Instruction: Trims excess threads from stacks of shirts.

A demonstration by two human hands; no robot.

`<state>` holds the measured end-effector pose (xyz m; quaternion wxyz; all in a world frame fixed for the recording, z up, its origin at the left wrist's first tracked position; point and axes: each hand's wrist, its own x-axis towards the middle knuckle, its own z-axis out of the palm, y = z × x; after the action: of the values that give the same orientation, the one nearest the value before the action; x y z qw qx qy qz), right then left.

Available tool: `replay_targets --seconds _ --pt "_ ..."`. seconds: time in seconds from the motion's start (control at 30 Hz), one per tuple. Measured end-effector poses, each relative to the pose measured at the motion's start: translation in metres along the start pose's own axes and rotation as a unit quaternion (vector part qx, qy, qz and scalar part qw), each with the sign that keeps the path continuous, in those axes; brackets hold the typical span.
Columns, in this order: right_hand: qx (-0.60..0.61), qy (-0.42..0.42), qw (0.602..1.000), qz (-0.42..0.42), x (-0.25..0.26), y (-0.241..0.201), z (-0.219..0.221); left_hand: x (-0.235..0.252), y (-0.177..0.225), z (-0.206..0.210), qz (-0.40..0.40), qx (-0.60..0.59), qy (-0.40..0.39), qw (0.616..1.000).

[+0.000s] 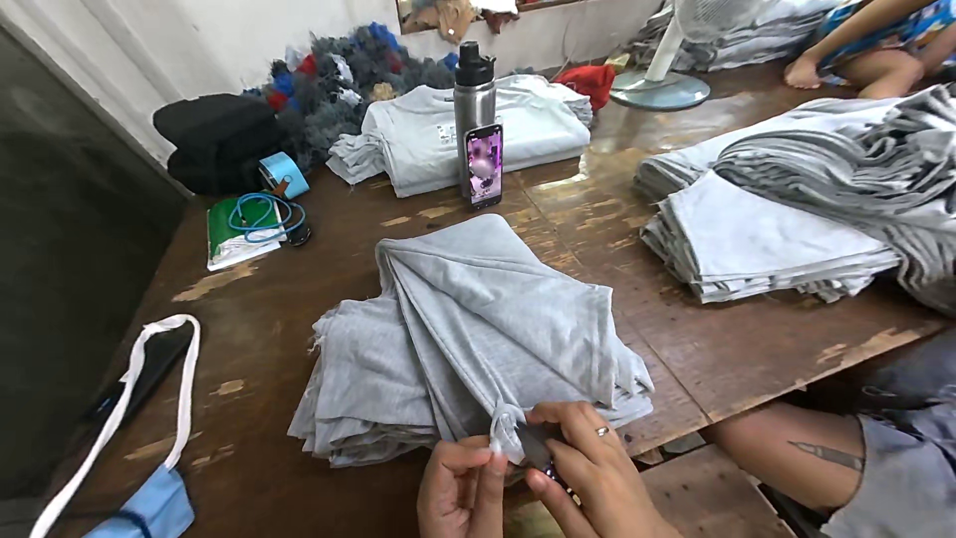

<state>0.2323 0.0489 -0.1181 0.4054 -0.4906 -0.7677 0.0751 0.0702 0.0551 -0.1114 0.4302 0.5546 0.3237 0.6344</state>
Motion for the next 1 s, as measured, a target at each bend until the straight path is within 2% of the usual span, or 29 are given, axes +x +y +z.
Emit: replay_targets --seconds 0.13,0.3,0.43,0.73,0.83,0.93,1.0 --pt "0.013 0.001 1.000 -0.003 0.000 0.003 -0.002 0.001 0.000 0.001 -0.004 0.007 0.013 1.000" --pt "0.056 -0.012 0.998 -0.018 -0.001 0.010 -0.009 0.003 -0.002 -0.004 -0.011 -0.018 -0.010 1.000" --pt "0.040 -0.025 0.998 -0.035 -0.003 0.013 -0.010 0.002 -0.006 -0.008 -0.004 -0.036 -0.018 0.999" --pt "-0.019 -0.006 0.999 -0.025 0.005 0.002 -0.002 -0.002 -0.002 -0.012 0.032 0.049 -0.050 0.997" --pt "0.004 0.000 1.000 -0.025 0.009 0.003 -0.005 -0.002 -0.002 -0.013 0.038 0.062 -0.052 0.996" --pt "0.033 0.051 0.998 -0.032 0.015 0.011 -0.008 -0.002 -0.003 -0.016 0.071 0.104 -0.041 0.991" --pt "0.018 0.064 0.997 -0.038 0.021 0.020 -0.010 -0.001 -0.005 -0.020 0.126 0.140 -0.040 0.981"
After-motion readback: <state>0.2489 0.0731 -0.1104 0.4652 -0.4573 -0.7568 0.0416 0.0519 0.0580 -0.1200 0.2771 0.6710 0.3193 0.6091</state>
